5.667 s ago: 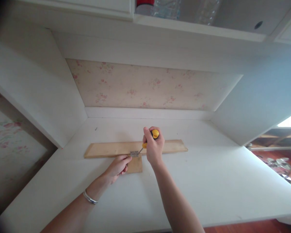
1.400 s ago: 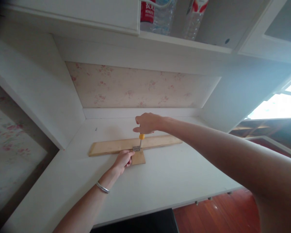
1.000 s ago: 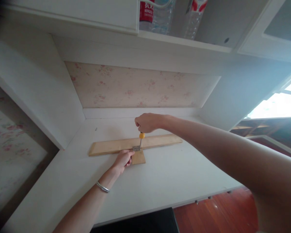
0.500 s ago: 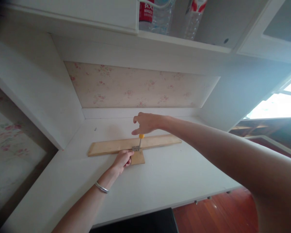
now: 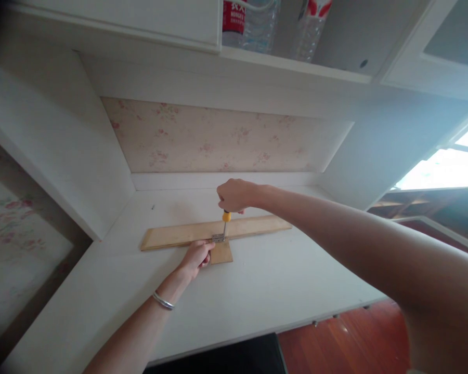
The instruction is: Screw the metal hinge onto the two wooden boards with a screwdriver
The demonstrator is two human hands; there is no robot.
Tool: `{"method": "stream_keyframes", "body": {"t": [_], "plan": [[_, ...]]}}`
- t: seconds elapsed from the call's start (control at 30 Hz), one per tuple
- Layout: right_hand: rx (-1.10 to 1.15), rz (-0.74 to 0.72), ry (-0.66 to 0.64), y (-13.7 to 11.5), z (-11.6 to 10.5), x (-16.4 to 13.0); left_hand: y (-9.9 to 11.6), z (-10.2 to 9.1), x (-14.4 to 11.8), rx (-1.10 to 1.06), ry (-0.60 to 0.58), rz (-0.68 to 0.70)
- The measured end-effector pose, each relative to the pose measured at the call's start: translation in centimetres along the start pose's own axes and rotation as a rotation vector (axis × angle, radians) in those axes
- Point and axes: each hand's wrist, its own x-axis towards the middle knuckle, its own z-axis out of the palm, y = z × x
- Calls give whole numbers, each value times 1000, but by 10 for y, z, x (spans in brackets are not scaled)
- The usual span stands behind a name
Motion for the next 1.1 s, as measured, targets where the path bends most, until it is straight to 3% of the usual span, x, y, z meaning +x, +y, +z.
{"method": "stream_keyframes", "body": {"t": [0.1, 0.27, 0.4, 0.57, 0.73, 0.83, 0.93, 1.0, 1.1], "plan": [[26, -95, 31, 1, 0, 0, -1, 0, 0, -10, -6, 8], [59, -17, -14, 3, 1, 0, -2, -1, 2, 3, 6, 11], [45, -194, 54, 1, 1, 1, -5, -1, 4, -13, 1, 17], [11, -27, -4, 1, 2, 4, -7, -1, 6, -18, 5, 24], [48, -273, 118, 8, 3, 4, -5, -1, 4, 1, 17, 8], [129, -153, 121, 10, 3, 5, -3, -1, 3, 15, 16, 17], [211, 45, -1, 10, 1, 6, -2, -1, 1, 19, 14, 14], [248, 23, -59, 10, -1, 6, -1, -1, 1, 14, 6, 8], [179, -134, -4, 9, -4, 5, -1, -1, 1, 23, 8, 6]]}}
